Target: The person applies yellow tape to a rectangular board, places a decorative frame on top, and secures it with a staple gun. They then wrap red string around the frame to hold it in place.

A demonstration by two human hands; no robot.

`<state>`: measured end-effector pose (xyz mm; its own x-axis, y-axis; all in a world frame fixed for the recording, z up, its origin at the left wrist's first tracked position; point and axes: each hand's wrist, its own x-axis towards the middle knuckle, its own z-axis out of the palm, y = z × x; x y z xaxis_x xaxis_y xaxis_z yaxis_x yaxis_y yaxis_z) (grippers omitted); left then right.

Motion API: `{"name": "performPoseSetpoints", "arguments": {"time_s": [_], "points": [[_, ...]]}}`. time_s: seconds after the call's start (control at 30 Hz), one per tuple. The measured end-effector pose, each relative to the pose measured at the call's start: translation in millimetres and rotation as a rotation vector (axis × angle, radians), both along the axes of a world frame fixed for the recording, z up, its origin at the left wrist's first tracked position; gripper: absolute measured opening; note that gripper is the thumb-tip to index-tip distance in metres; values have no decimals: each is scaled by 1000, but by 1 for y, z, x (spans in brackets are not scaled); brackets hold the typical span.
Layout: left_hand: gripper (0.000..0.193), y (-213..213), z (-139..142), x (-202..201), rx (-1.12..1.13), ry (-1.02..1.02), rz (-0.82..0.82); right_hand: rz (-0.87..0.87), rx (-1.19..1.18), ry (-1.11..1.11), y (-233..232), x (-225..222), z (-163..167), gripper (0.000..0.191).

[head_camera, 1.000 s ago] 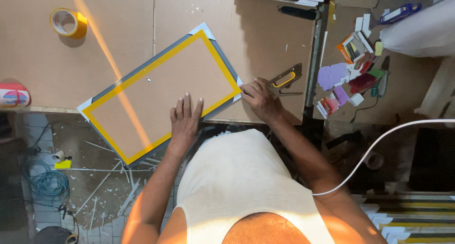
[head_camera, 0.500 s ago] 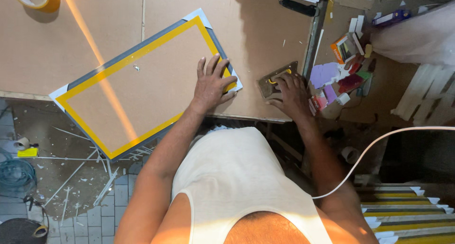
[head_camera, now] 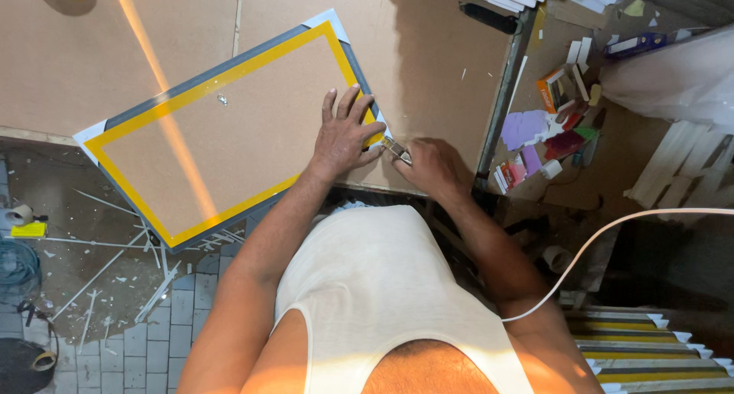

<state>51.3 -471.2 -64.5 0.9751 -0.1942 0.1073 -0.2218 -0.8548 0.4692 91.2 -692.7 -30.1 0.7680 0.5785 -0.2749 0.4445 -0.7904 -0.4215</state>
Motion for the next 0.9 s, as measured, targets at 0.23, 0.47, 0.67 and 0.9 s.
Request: {"name": "performPoseSetpoints", "arguments": {"time_s": [0.23,0.47,0.67,0.9], "points": [[42,2,12,-2,15,-7,-7,-75,16,71,10,-2,4,44],[76,29,14,-23,-37,21,162,-129,24,-134,-8,-11,18,53],[95,151,16,-153,193,353,1265,20,-15,-390,-20,-21,23,60],[59,214,76,-246,-829,170,1341,347,331,-601,35,-18,18,49]]}}
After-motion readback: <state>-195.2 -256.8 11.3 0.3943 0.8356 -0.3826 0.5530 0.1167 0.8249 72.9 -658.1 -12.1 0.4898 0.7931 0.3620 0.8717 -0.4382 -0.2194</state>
